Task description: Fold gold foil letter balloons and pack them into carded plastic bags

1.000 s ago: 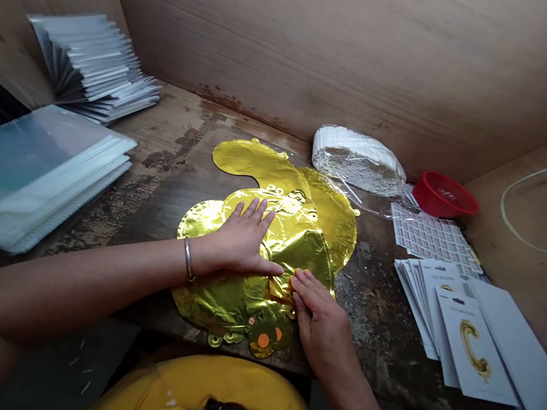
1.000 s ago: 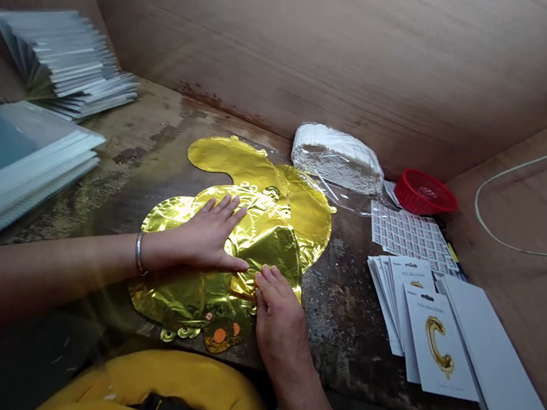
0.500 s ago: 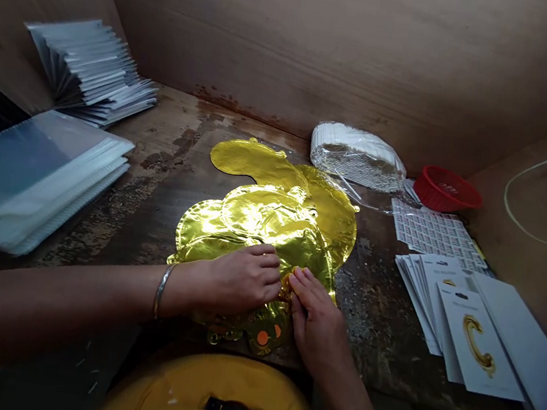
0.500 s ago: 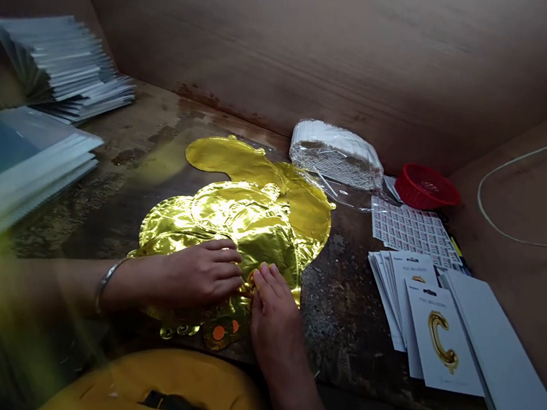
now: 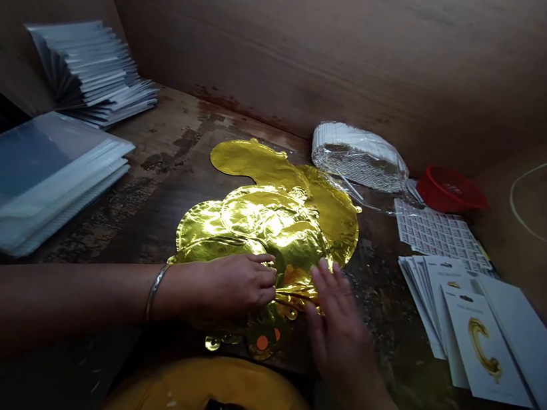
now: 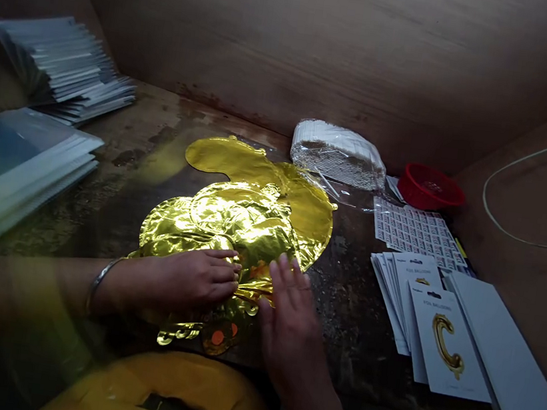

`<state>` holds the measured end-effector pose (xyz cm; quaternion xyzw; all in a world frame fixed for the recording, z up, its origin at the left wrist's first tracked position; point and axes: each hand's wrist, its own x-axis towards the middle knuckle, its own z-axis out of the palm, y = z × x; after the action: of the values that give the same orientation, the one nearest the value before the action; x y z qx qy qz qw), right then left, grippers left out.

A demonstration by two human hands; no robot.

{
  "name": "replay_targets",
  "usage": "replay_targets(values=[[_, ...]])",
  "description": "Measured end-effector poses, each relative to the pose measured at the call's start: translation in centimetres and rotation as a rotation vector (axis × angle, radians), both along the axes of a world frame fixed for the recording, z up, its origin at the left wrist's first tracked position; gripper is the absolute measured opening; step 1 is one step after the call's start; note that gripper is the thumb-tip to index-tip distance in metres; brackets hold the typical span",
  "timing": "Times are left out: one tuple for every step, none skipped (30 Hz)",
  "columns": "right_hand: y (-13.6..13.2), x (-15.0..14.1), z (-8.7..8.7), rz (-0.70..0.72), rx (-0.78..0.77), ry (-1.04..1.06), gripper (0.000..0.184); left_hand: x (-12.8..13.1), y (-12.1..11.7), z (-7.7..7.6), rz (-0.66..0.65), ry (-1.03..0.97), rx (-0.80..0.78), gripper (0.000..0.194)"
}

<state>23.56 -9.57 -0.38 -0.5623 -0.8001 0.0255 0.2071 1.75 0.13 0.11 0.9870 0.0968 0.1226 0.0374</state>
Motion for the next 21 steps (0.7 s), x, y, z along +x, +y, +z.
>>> replay_targets(values=[[-0.4,0.1,0.1,0.037,-0.044,-0.078,0.047,0.0,0.0,-0.2,-0.017,0.001,0.022,0.01],[-0.8,0.2,0.1,0.065,-0.077,-0.152,0.048,0.0,0.0,-0.5,-0.043,0.007,0.05,0.011],[-1.0,0.2,0.1,0.061,-0.075,-0.209,0.048,0.0,0.0,-0.7,-0.067,0.013,0.072,0.011],[-1.1,0.2,0.1,0.025,-0.041,-0.245,0.047,0.0,0.0,-0.9,-0.057,0.001,0.072,0.011],[-0.9,0.1,0.2,-0.022,0.012,-0.258,0.047,0.1,0.0,-1.0,-0.047,-0.008,0.065,0.01],[-0.6,-0.2,0.3,-0.048,0.057,-0.254,0.047,0.1,0.0,-1.2,-0.038,-0.015,0.055,0.01],[-0.1,-0.6,0.4,-0.04,0.085,-0.244,0.047,0.1,0.0,-1.3,-0.03,-0.024,0.044,0.009],[0.4,-1.2,0.5,0.0,0.091,-0.235,0.047,0.2,0.0,-1.3,-0.026,-0.04,0.033,0.008],[1.0,-1.8,0.6,0.056,0.08,-0.233,0.046,0.2,0.0,-1.4,-0.021,-0.062,0.018,0.008],[1.6,-2.4,0.5,0.11,0.061,-0.237,0.045,0.3,0.0,-1.4,-0.011,-0.088,-0.002,0.009],[2.1,-2.9,0.4,0.145,0.047,-0.241,0.044,0.4,0.0,-1.4,0.002,-0.118,-0.026,0.011],[2.5,-3.4,0.2,0.157,0.041,-0.244,0.044,0.5,-0.1,-1.3,0.02,-0.144,-0.052,0.013],[2.7,-3.7,-0.1,0.147,0.047,-0.243,0.044,0.6,-0.1,-1.1,0.044,-0.162,-0.08,0.013],[2.9,-3.9,-0.4,0.125,0.059,-0.237,0.045,0.6,-0.1,-0.9,0.07,-0.172,-0.108,0.012],[3.1,-4.0,-0.8,0.096,0.071,-0.225,0.046,0.5,0.0,-0.6,0.097,-0.173,-0.138,0.012],[3.1,-4.0,-1.1,0.066,0.082,-0.204,0.046,0.3,0.2,-0.3,0.123,-0.171,-0.164,0.013],[3.2,-3.8,-1.3,0.034,0.086,-0.175,0.046,0.1,0.5,0.0,0.155,-0.172,-0.179,0.015],[3.3,-3.5,-1.3,0.007,0.09,-0.139,0.045,-0.3,0.9,0.4,0.196,-0.173,-0.175,0.023],[3.4,-3.1,-1.2,-0.009,0.091,-0.099,0.045,-0.8,1.5,0.7,0.247,-0.176,-0.15,0.034],[3.5,-2.7,-1.0,-0.014,0.097,-0.054,0.045,-1.3,2.2,0.8,0.301,-0.179,-0.105,0.042],[3.6,-2.1,-0.7,-0.013,0.106,-0.008,0.045,-2.0,3.0,0.9,0.351,-0.177,-0.047,0.043]])
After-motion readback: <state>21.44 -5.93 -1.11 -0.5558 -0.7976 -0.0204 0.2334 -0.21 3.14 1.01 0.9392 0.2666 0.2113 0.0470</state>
